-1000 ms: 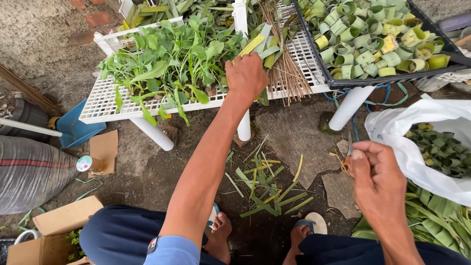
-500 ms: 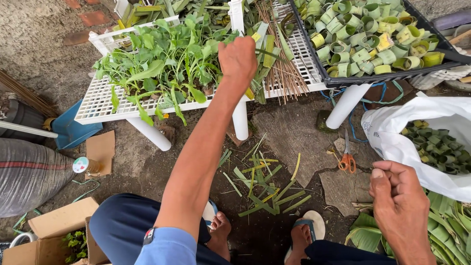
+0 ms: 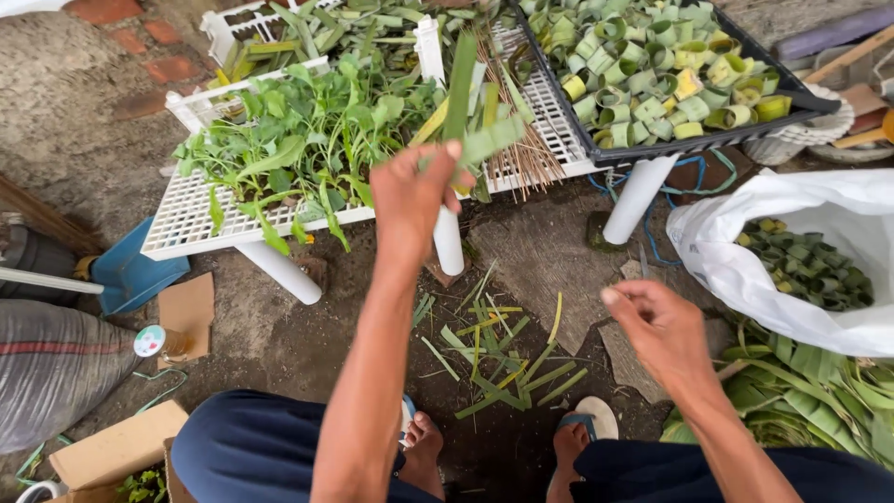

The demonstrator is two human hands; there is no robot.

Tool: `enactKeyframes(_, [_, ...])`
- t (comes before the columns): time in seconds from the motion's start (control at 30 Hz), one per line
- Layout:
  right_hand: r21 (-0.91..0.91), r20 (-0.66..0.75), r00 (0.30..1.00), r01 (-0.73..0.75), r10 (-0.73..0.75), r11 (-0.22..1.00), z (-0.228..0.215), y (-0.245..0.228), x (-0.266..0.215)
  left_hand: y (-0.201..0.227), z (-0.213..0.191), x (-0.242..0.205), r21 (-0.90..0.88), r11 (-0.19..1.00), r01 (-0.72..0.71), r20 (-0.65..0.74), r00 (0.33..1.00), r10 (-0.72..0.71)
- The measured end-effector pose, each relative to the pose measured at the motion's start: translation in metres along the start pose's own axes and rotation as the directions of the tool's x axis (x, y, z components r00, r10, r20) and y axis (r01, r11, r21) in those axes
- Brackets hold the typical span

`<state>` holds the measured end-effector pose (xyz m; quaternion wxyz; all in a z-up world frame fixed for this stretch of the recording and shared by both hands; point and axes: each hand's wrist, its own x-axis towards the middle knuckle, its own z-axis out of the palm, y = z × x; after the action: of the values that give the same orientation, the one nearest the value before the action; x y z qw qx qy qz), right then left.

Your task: The person folds strips of palm leaf by hand to form small, square containers, adding them to a tray.

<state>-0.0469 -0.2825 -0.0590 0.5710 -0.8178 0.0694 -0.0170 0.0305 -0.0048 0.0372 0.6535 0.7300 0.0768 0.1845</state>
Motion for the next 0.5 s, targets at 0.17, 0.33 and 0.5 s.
enactKeyframes(0.17, [0.320,0.236,0.965,-0.192,0.118,0.928,0.032,-0.033,-0.008,-0.012,0.017,-0.087,-0.219,0.948,0.229,0.062,0.973,-0.221])
enactKeyframes(0.33, [0.368,0.382,0.919,-0.250,0.100,0.895,0.060,-0.015,0.011,-0.044,0.017,-0.132,-0.305,0.873,0.380,0.135,0.925,-0.355])
enactKeyframes(0.5, [0.342,0.481,0.876,-0.213,0.024,0.915,0.080,-0.001,0.037,-0.059,-0.002,-0.152,-0.388,0.836,0.388,0.210,0.920,-0.330])
